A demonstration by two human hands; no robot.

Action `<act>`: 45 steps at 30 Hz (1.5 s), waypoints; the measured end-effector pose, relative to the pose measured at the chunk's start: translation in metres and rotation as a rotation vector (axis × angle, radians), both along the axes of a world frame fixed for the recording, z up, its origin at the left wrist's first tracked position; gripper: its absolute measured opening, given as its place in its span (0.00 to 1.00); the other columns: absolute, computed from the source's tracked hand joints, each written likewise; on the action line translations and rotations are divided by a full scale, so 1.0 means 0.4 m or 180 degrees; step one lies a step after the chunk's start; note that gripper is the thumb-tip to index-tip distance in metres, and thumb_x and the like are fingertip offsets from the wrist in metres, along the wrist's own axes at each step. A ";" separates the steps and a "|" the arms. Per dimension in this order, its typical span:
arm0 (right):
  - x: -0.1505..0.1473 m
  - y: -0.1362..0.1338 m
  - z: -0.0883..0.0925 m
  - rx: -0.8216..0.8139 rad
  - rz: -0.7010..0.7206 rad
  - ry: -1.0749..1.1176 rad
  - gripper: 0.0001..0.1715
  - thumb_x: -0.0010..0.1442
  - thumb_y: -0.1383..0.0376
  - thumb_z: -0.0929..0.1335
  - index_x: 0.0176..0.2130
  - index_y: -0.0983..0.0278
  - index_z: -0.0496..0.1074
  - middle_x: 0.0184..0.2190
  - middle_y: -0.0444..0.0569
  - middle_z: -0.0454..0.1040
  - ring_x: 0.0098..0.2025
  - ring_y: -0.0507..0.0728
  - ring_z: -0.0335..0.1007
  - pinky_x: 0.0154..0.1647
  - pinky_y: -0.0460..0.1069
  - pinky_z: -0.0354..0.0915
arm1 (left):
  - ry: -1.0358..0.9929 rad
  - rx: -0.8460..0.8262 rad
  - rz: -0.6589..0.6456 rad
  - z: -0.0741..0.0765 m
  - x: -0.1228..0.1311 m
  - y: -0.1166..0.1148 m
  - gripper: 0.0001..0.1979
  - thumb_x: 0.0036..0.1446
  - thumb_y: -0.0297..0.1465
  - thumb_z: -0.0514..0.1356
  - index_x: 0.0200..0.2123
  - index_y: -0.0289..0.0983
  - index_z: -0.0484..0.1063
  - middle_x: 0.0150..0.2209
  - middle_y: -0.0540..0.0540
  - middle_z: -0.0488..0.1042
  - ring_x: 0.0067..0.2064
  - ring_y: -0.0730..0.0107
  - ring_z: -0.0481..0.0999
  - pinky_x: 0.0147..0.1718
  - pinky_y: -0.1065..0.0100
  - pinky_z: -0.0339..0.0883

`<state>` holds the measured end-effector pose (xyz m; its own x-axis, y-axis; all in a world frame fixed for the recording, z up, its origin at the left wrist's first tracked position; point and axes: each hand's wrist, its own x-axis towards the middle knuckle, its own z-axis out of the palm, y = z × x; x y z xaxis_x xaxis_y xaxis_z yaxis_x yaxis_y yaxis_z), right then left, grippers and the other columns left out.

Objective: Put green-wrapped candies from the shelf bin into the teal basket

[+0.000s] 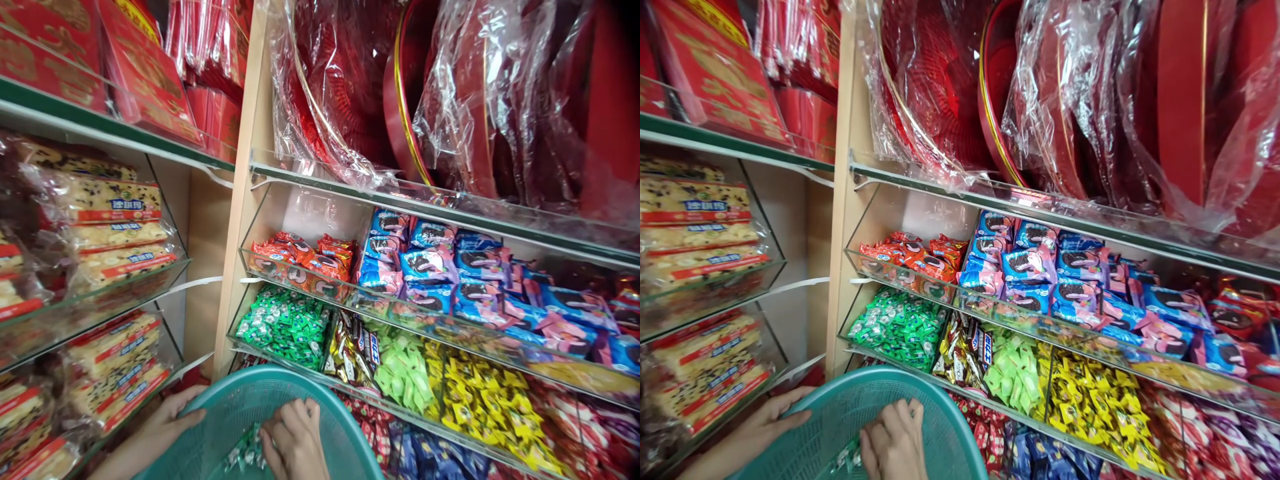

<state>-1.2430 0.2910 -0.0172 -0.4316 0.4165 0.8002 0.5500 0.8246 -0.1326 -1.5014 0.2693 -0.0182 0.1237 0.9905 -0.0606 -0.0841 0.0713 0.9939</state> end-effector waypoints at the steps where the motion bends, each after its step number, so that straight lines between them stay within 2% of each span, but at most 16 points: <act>1: 0.000 0.000 0.000 0.0013 0.0001 0.0007 0.07 0.59 0.66 0.64 0.29 0.61 0.67 0.25 0.42 0.67 0.30 0.53 0.58 0.35 0.52 0.47 | 0.0018 0.0014 0.0002 0.001 0.001 0.000 0.19 0.47 0.42 0.67 0.42 0.41 0.75 0.41 0.48 0.76 0.44 0.52 0.73 0.43 0.63 0.67; 5: 0.004 -0.007 0.028 0.0046 -0.0060 -0.0145 0.08 0.61 0.65 0.63 0.29 0.61 0.67 0.25 0.42 0.67 0.30 0.52 0.58 0.35 0.52 0.47 | 0.0189 0.0029 0.0157 0.002 0.002 0.001 0.22 0.46 0.43 0.67 0.43 0.38 0.74 0.44 0.44 0.75 0.49 0.49 0.71 0.46 0.61 0.66; 9: 0.020 0.004 0.120 -0.0051 -0.0193 -0.0236 0.08 0.62 0.64 0.63 0.31 0.60 0.68 0.27 0.42 0.68 0.32 0.53 0.60 0.36 0.52 0.48 | 0.0310 -0.0094 0.0415 0.004 0.005 -0.004 0.28 0.40 0.46 0.69 0.43 0.37 0.75 0.45 0.42 0.74 0.52 0.46 0.68 0.46 0.61 0.66; 13: 0.039 0.062 0.218 0.0154 -0.0713 -0.0170 0.08 0.63 0.63 0.62 0.35 0.59 0.69 0.29 0.44 0.68 0.34 0.54 0.60 0.37 0.53 0.47 | 0.0261 -0.0070 0.0262 0.007 0.006 -0.006 0.28 0.42 0.47 0.68 0.44 0.38 0.75 0.44 0.42 0.75 0.50 0.47 0.70 0.47 0.60 0.66; 16: 0.041 0.112 0.252 0.0306 -0.1139 -0.0403 0.09 0.63 0.62 0.62 0.33 0.60 0.69 0.29 0.45 0.67 0.35 0.55 0.58 0.37 0.53 0.46 | 0.0256 -0.0041 0.0179 0.002 0.003 -0.003 0.26 0.44 0.47 0.67 0.44 0.38 0.74 0.44 0.43 0.75 0.48 0.48 0.71 0.46 0.60 0.66; 20: 0.031 0.150 0.249 0.0190 -0.1305 -0.0787 0.09 0.62 0.61 0.64 0.30 0.61 0.68 0.30 0.45 0.67 0.36 0.56 0.56 0.36 0.53 0.46 | 0.0289 -0.0025 0.0122 -0.002 -0.002 0.001 0.23 0.46 0.46 0.66 0.44 0.40 0.74 0.44 0.45 0.75 0.46 0.53 0.72 0.45 0.63 0.66; 29: 0.022 0.180 0.217 0.0210 -0.1414 -0.0911 0.14 0.64 0.66 0.61 0.27 0.62 0.67 0.28 0.44 0.66 0.35 0.55 0.55 0.37 0.52 0.44 | -0.0025 0.0007 -0.0126 0.020 0.002 0.005 0.19 0.52 0.40 0.64 0.46 0.39 0.72 0.40 0.46 0.76 0.41 0.58 0.74 0.40 0.65 0.66; 36: 0.033 0.161 0.260 0.0122 -0.1322 -0.0680 0.15 0.65 0.63 0.59 0.30 0.60 0.70 0.27 0.44 0.68 0.33 0.54 0.58 0.35 0.52 0.45 | 0.0103 0.0054 -0.0163 0.013 -0.003 -0.002 0.19 0.55 0.39 0.62 0.48 0.38 0.70 0.42 0.45 0.75 0.43 0.56 0.73 0.41 0.64 0.66; 41: 0.054 0.087 0.275 0.0035 -0.0686 0.0041 0.10 0.65 0.65 0.61 0.38 0.62 0.70 0.28 0.45 0.73 0.31 0.53 0.63 0.35 0.51 0.49 | 0.0054 -0.0064 -0.0071 0.022 0.005 -0.011 0.21 0.53 0.39 0.64 0.48 0.38 0.70 0.43 0.46 0.75 0.44 0.57 0.72 0.42 0.66 0.66; 43: 0.069 0.045 0.256 -0.0100 -0.0301 0.0175 0.08 0.64 0.67 0.62 0.39 0.62 0.70 0.30 0.46 0.74 0.32 0.53 0.65 0.37 0.51 0.52 | 0.0095 -0.0036 -0.0069 0.029 0.009 -0.013 0.21 0.53 0.39 0.64 0.48 0.37 0.70 0.43 0.45 0.75 0.43 0.57 0.72 0.42 0.65 0.66; 45: 0.085 0.010 0.221 -0.0282 0.0082 -0.0009 0.08 0.63 0.68 0.62 0.40 0.61 0.70 0.32 0.46 0.75 0.33 0.52 0.66 0.37 0.51 0.53 | 0.0146 -0.0029 -0.0064 0.035 0.012 -0.015 0.20 0.53 0.40 0.63 0.47 0.37 0.70 0.43 0.45 0.75 0.43 0.57 0.73 0.41 0.65 0.66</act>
